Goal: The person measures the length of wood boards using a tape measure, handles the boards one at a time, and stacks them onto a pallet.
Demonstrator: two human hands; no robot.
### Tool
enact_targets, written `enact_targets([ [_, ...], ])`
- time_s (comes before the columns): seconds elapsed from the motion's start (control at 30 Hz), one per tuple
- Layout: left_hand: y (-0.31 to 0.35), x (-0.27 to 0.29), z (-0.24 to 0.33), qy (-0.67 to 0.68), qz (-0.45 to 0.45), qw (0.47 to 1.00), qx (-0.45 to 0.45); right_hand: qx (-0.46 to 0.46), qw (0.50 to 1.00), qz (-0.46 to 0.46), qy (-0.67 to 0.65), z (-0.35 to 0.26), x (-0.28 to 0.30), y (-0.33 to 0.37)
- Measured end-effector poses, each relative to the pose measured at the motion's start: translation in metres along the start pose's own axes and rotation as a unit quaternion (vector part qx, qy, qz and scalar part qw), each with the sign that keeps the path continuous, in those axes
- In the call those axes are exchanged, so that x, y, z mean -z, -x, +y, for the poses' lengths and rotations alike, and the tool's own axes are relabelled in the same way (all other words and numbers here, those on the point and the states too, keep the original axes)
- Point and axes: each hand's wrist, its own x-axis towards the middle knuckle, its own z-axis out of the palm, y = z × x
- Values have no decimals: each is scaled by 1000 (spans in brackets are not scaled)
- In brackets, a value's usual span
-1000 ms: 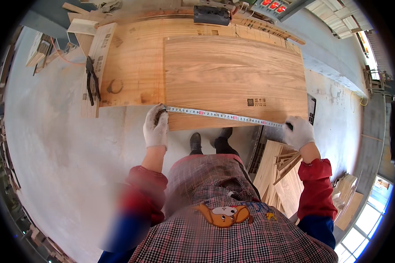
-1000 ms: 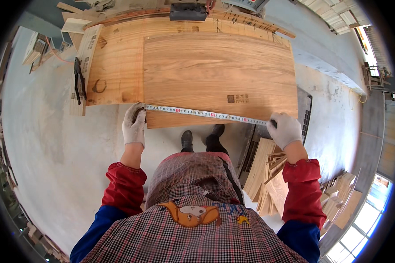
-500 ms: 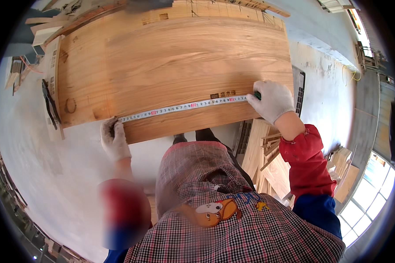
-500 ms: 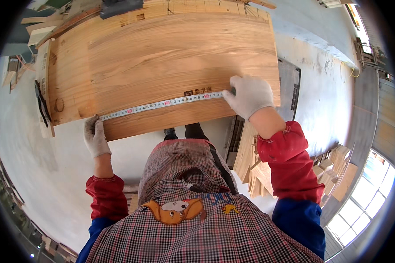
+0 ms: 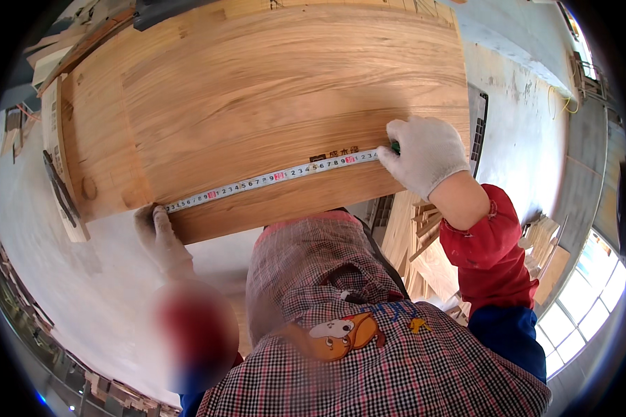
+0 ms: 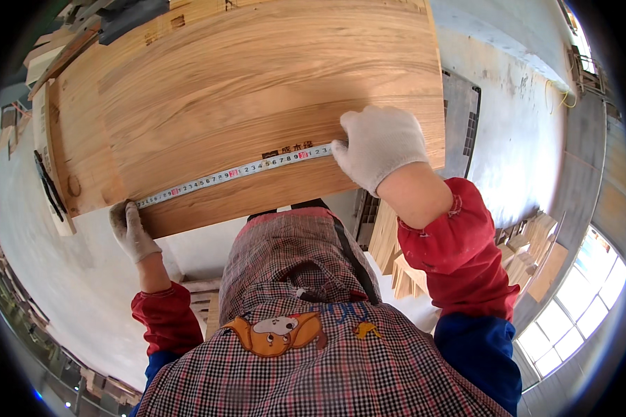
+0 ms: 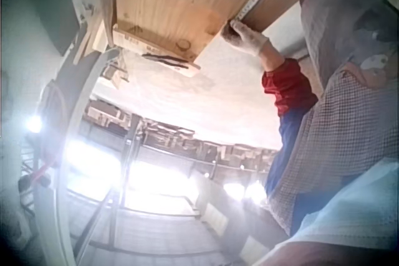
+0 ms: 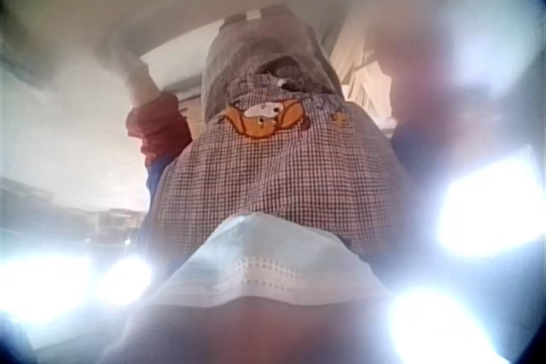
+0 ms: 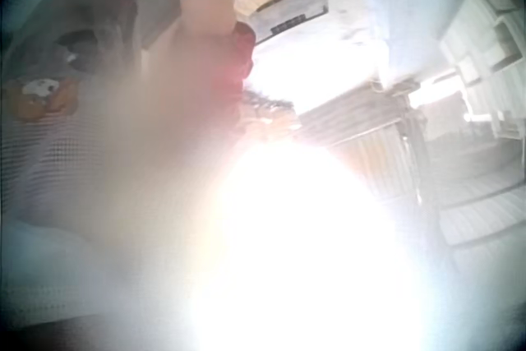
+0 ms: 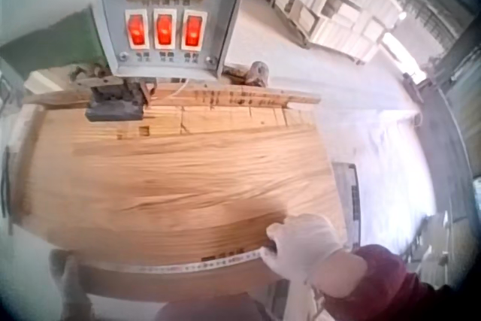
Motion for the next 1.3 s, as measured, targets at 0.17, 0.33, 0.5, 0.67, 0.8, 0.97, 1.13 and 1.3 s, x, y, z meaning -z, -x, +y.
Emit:
enact_targets([
  [0.17,-1,-2,-2,-10,9,1000,-14,2,1000,-12,0,0,2,-2],
  [0.33,-2,-3,-5,-7,19,1000,-17,8,1000,-14,9,-1,4,-2],
  [0.5,-2,-5,-3,-1,16,1000,-11,9,1000,-18,6,0,4,-3],
  [0.67,-3,-4,-3,-8,13,1000,-17,6,1000,-28,3,-2,5,-4],
  [0.8,-3,-5,-4,1,17,1000,-13,7,1000,-29,-3,-1,5,-4],
  [0.97,-3,-6,-3,10,20,1000,-8,6,999,-32,4,-1,5,-3],
  [1.13,-7,-2,-12,9,10,1000,-24,-10,999,-40,-1,-2,4,-4],
  [1.3,-4,-7,-5,-8,25,1000,-10,-17,999,-35,4,-3,3,-3],
])
